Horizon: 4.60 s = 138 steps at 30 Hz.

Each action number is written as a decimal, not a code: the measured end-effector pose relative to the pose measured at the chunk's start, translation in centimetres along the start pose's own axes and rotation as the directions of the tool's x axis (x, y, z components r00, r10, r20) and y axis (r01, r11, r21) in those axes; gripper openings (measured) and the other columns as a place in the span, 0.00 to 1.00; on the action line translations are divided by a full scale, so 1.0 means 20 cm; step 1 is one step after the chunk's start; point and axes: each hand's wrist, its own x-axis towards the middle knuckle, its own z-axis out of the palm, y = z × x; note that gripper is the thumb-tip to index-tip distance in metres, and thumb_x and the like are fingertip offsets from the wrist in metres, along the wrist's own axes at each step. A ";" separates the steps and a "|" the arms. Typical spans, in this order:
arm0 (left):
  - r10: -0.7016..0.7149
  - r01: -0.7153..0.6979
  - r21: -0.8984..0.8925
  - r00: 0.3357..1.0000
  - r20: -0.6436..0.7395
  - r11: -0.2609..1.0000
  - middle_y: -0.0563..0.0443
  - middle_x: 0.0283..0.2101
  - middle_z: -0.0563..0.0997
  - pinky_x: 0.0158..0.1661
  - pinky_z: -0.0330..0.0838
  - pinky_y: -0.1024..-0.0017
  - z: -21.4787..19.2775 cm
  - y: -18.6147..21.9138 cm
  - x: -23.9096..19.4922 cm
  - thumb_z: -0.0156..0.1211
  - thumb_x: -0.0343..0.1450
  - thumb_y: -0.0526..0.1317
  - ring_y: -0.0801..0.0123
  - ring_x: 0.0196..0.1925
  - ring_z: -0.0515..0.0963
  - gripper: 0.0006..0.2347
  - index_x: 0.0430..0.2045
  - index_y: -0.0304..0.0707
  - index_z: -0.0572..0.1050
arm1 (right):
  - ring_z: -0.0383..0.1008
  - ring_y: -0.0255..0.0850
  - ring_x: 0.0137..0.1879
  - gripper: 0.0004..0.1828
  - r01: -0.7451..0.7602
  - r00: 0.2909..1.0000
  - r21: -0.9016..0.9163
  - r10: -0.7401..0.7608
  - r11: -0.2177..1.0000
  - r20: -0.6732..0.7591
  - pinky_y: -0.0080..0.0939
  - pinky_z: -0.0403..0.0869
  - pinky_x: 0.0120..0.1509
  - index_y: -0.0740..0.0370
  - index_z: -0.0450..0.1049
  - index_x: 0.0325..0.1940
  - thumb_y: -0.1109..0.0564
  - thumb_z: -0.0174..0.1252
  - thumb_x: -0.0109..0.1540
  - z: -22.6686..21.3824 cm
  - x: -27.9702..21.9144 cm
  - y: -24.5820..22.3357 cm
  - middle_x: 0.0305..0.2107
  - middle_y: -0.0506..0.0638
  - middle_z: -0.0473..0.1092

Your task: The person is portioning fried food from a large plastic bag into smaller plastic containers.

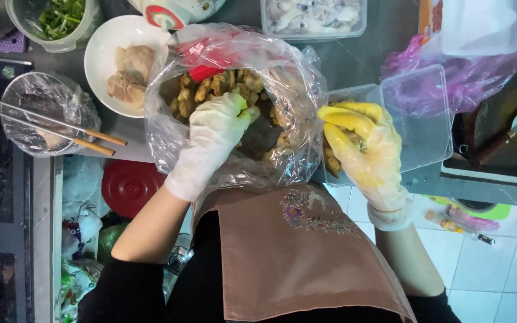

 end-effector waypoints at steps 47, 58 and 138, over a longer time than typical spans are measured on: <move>0.410 0.431 -0.603 0.894 0.182 -0.671 0.37 0.69 0.68 0.69 0.67 0.50 -0.36 -0.19 0.07 0.63 0.70 0.52 0.48 0.72 0.69 0.31 0.67 0.49 0.58 | 0.79 0.34 0.51 0.22 -0.724 0.572 0.316 0.790 0.613 -0.221 0.30 0.79 0.60 0.61 0.76 0.55 0.60 0.69 0.57 -0.22 -0.04 0.03 0.46 0.51 0.78; 0.247 0.536 -0.764 0.844 0.476 -0.360 0.52 0.50 0.81 0.54 0.80 0.72 -0.06 -0.26 -0.08 0.68 0.70 0.32 0.72 0.49 0.82 0.20 0.57 0.48 0.77 | 0.79 0.41 0.52 0.09 -0.662 0.732 -0.140 0.597 0.736 -0.327 0.46 0.74 0.63 0.54 0.76 0.51 0.60 0.65 0.67 0.00 -0.18 0.34 0.45 0.48 0.77; 0.271 0.140 -0.987 0.956 0.115 -0.076 0.44 0.47 0.83 0.48 0.77 0.75 -0.12 -0.39 0.02 0.66 0.71 0.29 0.66 0.49 0.80 0.07 0.41 0.35 0.82 | 0.69 0.43 0.55 0.19 -0.321 0.842 -0.482 0.478 0.815 0.248 0.44 0.73 0.56 0.49 0.83 0.49 0.48 0.74 0.55 -0.12 -0.42 0.38 0.50 0.50 0.62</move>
